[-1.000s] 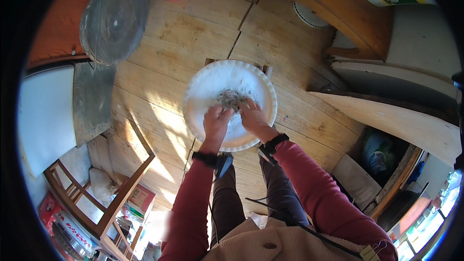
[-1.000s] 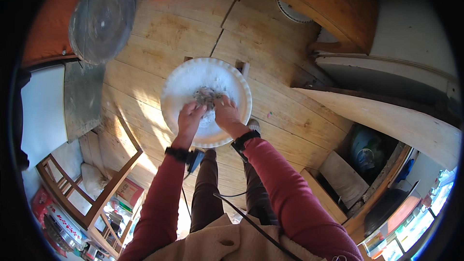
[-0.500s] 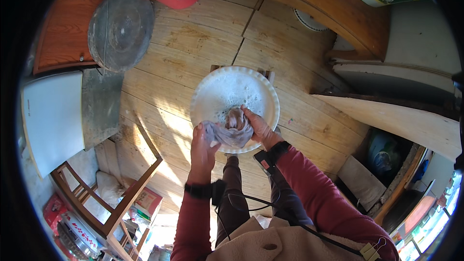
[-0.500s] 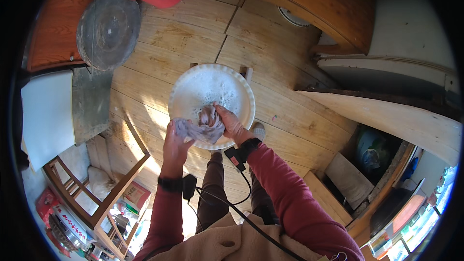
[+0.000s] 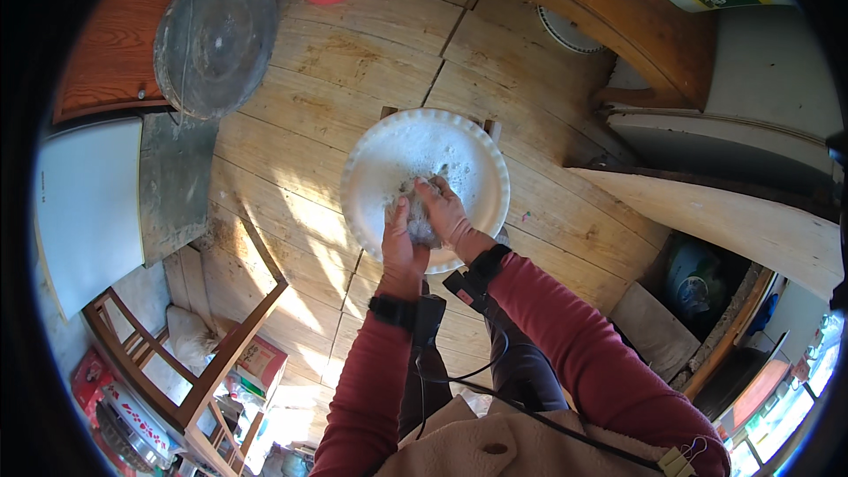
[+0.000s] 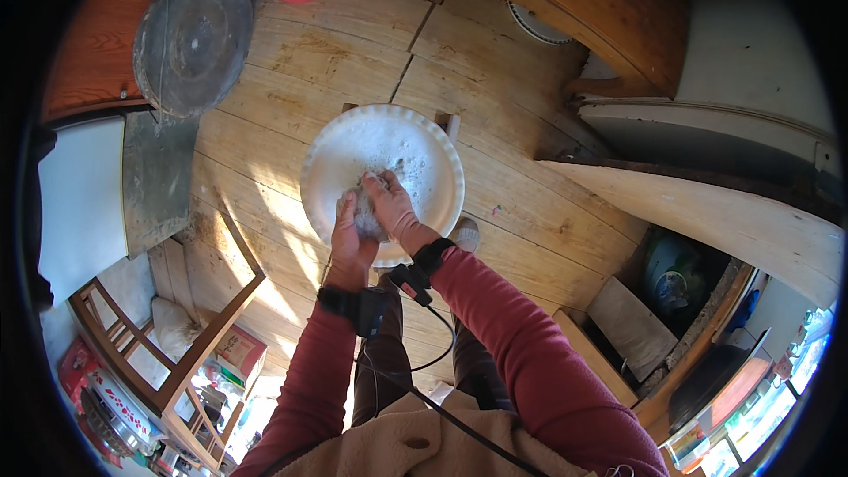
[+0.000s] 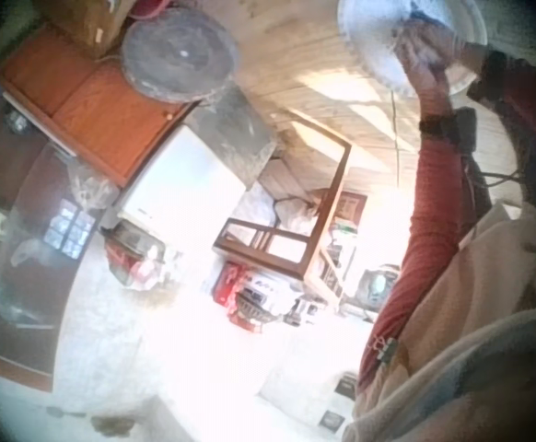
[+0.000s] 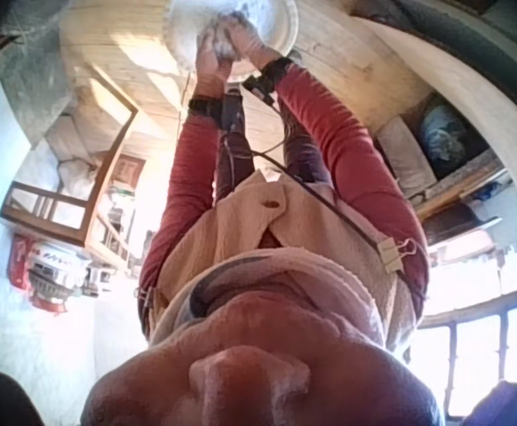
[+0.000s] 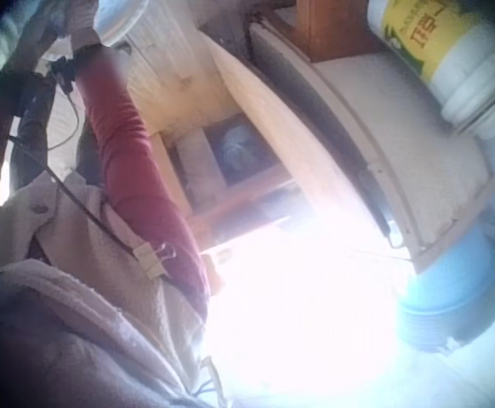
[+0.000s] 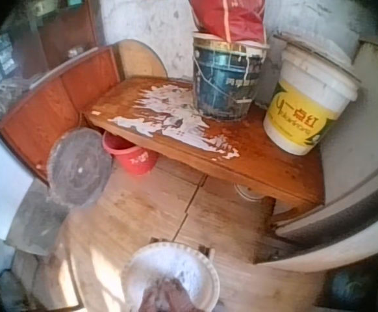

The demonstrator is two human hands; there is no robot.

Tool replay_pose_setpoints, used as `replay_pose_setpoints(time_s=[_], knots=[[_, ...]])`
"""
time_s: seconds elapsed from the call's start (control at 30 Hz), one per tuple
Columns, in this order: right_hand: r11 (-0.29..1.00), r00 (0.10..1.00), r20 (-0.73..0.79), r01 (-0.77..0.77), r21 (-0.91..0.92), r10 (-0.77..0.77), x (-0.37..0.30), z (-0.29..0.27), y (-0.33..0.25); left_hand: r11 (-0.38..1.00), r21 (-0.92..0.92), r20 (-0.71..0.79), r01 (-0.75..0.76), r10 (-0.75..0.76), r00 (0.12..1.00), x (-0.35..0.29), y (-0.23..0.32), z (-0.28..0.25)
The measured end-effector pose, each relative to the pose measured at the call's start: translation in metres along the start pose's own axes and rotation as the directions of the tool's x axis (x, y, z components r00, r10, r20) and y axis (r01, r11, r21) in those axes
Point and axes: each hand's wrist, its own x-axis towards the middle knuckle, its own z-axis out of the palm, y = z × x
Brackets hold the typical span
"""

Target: The person wipes a large wooden tabletop with a cloth, then moves to a basin to wring out the cloth, and returns to continue wiping the table. The person also briefly handles a wok under the table.

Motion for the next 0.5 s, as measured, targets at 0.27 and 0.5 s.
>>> replay_pose_setpoints(time_s=[0.27, 0.5], knots=[[0.995, 0.994, -0.064, -0.09, 0.05, 0.093, -0.005, -0.009, -0.008, 0.993, 0.002, 0.021, 0.115, -0.115, 0.993, 0.017, -0.002, -0.016], [0.891, 0.962, 0.068, 0.271, -0.364, -0.265, -0.033, 0.005, 0.026, 0.937, -0.195, 0.159, 0.29, -0.262, 0.952, 0.023, 0.008, -0.014]])
